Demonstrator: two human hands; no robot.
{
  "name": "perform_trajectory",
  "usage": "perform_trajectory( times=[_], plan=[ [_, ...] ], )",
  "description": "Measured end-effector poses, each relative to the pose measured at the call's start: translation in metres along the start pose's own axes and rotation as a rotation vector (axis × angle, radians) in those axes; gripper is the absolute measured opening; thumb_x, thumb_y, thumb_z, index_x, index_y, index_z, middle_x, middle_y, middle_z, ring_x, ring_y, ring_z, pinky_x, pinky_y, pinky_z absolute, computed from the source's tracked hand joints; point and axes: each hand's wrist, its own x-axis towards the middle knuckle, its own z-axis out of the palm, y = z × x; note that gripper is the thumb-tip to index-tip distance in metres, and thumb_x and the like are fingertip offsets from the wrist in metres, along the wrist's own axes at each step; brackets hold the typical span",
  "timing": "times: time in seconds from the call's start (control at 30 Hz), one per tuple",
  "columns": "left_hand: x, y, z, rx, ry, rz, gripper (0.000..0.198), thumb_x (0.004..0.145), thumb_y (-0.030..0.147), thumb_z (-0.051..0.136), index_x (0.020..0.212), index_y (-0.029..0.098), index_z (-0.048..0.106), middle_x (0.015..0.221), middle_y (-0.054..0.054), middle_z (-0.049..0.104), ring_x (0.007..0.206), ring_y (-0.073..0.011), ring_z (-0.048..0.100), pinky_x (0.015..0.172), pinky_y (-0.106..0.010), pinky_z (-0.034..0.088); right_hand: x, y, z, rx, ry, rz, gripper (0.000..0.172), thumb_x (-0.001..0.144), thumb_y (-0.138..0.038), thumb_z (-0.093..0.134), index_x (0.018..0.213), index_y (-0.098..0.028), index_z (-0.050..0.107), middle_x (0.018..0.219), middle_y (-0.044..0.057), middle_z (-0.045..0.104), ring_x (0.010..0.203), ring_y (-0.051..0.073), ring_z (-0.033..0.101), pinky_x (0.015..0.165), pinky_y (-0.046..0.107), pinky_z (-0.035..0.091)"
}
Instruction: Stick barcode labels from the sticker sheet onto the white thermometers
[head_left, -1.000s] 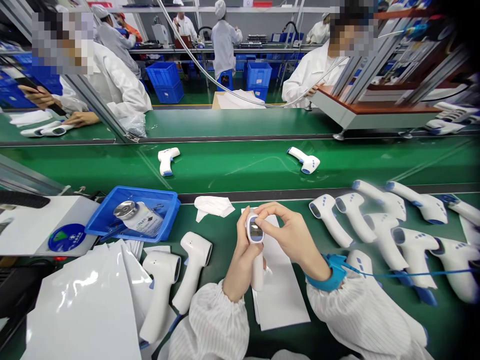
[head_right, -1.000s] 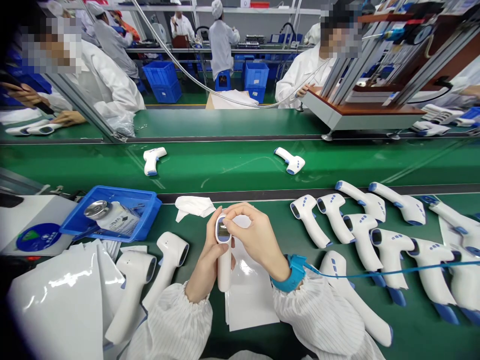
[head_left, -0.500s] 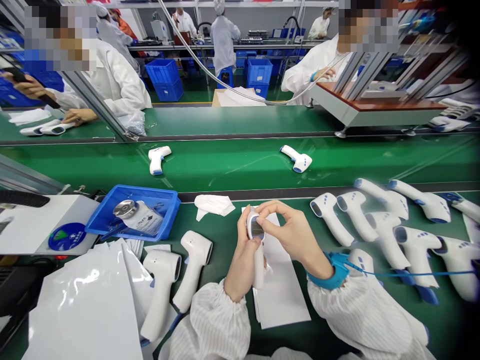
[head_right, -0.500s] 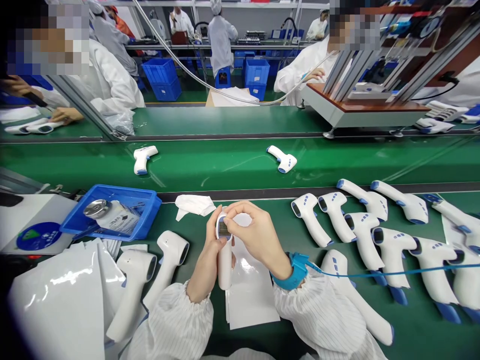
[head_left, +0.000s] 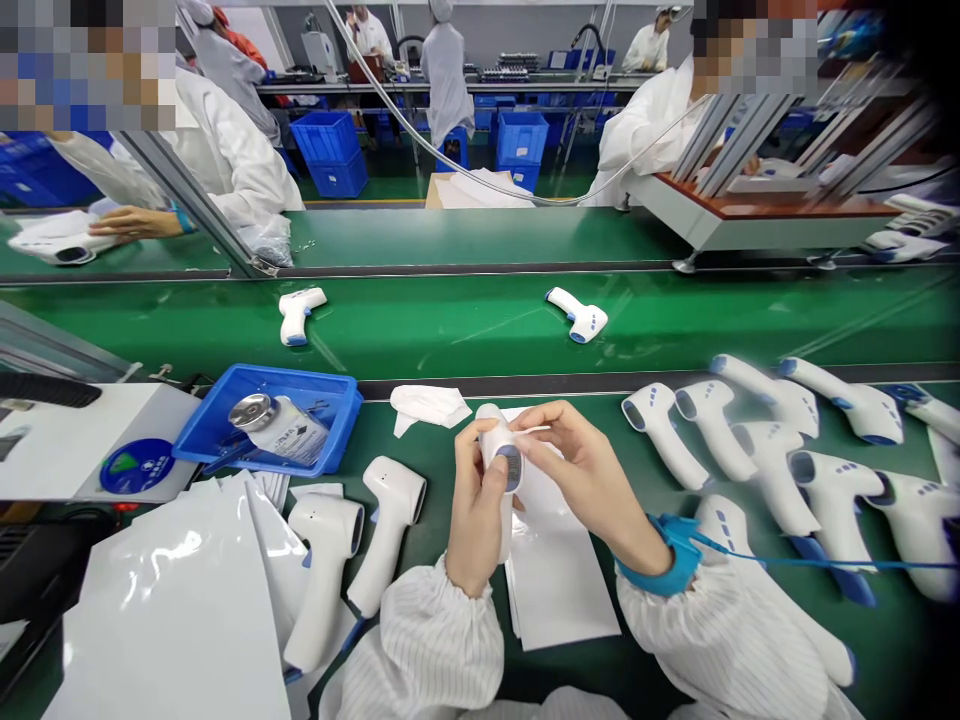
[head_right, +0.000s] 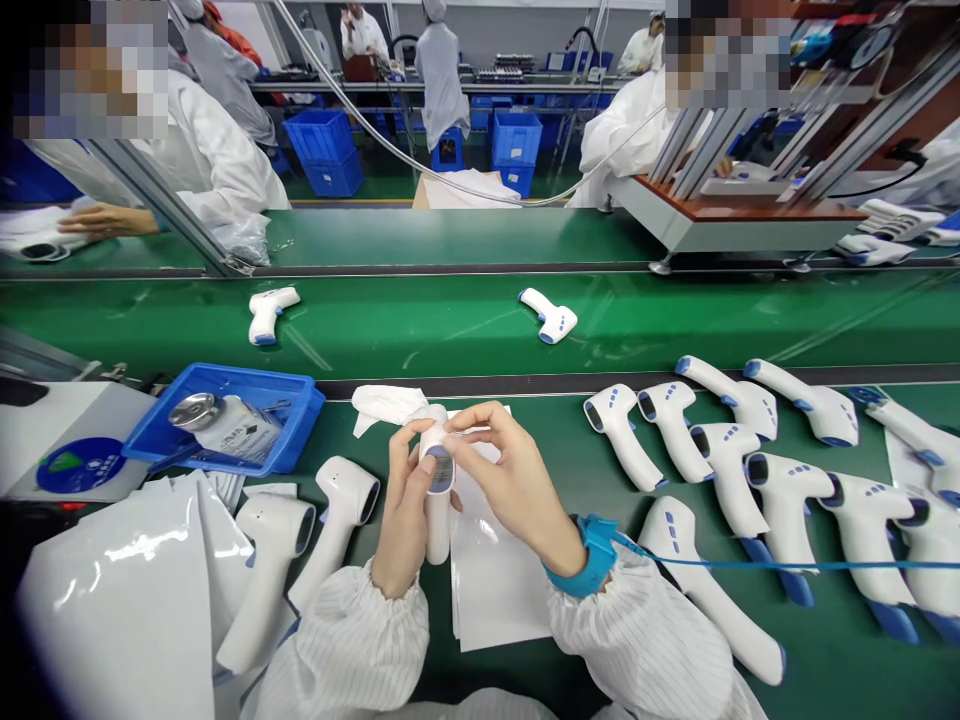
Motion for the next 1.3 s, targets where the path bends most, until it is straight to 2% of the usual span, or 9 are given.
perform_trajectory(
  times=[0.3, 0.47, 0.63, 0.77, 0.9, 0.97, 1.1, 1.23, 1.3],
  plan=[
    [0.001, -0.011, -0.003, 0.102, 0.068, 0.161, 0.03, 0.094, 0.033, 0.048, 0.123, 0.03, 0.044, 0.121, -0.006, 0.05, 0.095, -0.0173, 0.055, 0.075, -0.031, 0.052, -0.008, -0.005, 0.001, -0.233, 0.054, -0.163, 0.012, 0.084, -0.024, 0.07, 0.075, -0.023, 0.062, 0.089, 0.001, 0.062, 0.09, 0.017, 0.06, 0.079, 0.031, 0.048],
    [0.003, -0.014, -0.005, 0.187, 0.122, 0.255, 0.03, 0.094, 0.03, 0.05, 0.123, 0.03, 0.045, 0.119, -0.004, 0.051, 0.105, -0.018, 0.053, 0.091, -0.034, 0.045, -0.016, -0.016, 0.005, -0.284, -0.037, -0.015, 0.009, 0.088, -0.029, 0.063, 0.085, -0.024, 0.056, 0.076, -0.002, 0.067, 0.072, 0.016, 0.066, 0.068, 0.029, 0.05],
    [0.002, -0.001, -0.005, 0.126, 0.112, 0.12, 0.028, 0.094, 0.033, 0.05, 0.122, 0.03, 0.045, 0.103, -0.001, 0.054, 0.083, -0.0127, 0.054, 0.074, -0.026, 0.047, -0.015, -0.016, 0.003, -0.162, -0.168, 0.128, 0.026, 0.083, -0.024, 0.064, 0.101, -0.027, 0.046, 0.074, -0.005, 0.069, 0.069, 0.016, 0.067, 0.068, 0.03, 0.051],
    [0.002, 0.006, -0.007, -0.094, -0.007, -0.101, 0.034, 0.092, 0.032, 0.051, 0.125, 0.031, 0.041, 0.082, 0.003, 0.049, 0.064, -0.0095, 0.048, 0.059, -0.022, 0.044, -0.01, -0.015, -0.006, -0.019, -0.294, 0.24, 0.022, 0.085, -0.03, 0.062, 0.1, -0.025, 0.046, 0.062, -0.006, 0.064, 0.058, 0.015, 0.063, 0.061, 0.03, 0.051],
    [0.002, 0.01, -0.008, -0.205, -0.128, -0.186, 0.055, 0.082, 0.022, 0.061, 0.13, 0.033, 0.037, 0.088, 0.003, 0.051, 0.067, -0.0093, 0.05, 0.061, -0.023, 0.046, -0.002, -0.012, -0.01, -0.247, -0.079, 0.026, 0.029, 0.083, -0.032, 0.069, 0.106, -0.025, 0.054, 0.095, 0.003, 0.067, 0.087, 0.019, 0.065, 0.078, 0.035, 0.052],
    [0.001, 0.01, -0.007, -0.202, -0.181, -0.183, 0.065, 0.075, 0.011, 0.062, 0.131, 0.032, 0.036, 0.086, 0.004, 0.049, 0.065, -0.0081, 0.048, 0.06, -0.021, 0.043, 0.002, -0.009, -0.007, -0.333, -0.082, -0.116, 0.036, 0.078, -0.027, 0.074, 0.11, -0.027, 0.058, 0.114, 0.004, 0.063, 0.107, 0.022, 0.059, 0.09, 0.038, 0.049],
    [-0.001, 0.006, -0.006, -0.118, -0.176, -0.116, 0.074, 0.064, -0.002, 0.055, 0.129, 0.029, 0.038, 0.082, 0.005, 0.048, 0.061, -0.0067, 0.041, 0.054, -0.02, 0.035, 0.01, -0.003, 0.002, -0.312, -0.086, -0.257, 0.009, 0.087, -0.025, 0.067, 0.096, -0.027, 0.069, 0.103, 0.003, 0.07, 0.101, 0.021, 0.062, 0.089, 0.038, 0.049],
    [0.0, 0.004, -0.004, -0.059, -0.134, -0.08, 0.073, 0.064, -0.002, 0.054, 0.129, 0.027, 0.038, 0.086, 0.003, 0.051, 0.063, -0.0082, 0.045, 0.057, -0.022, 0.038, 0.008, 0.003, 0.009, -0.304, 0.04, -0.295, 0.012, 0.093, -0.027, 0.058, 0.09, -0.026, 0.07, 0.097, 0.004, 0.072, 0.097, 0.021, 0.064, 0.089, 0.039, 0.049],
    [0.0, 0.005, -0.004, -0.08, -0.123, -0.076, 0.072, 0.065, 0.0, 0.056, 0.13, 0.028, 0.037, 0.094, 0.001, 0.054, 0.07, -0.0098, 0.052, 0.063, -0.023, 0.044, 0.001, 0.005, 0.013, -0.245, 0.049, -0.19, 0.012, 0.092, -0.029, 0.059, 0.101, -0.025, 0.066, 0.109, 0.005, 0.069, 0.106, 0.021, 0.063, 0.093, 0.039, 0.049]
  ],
)
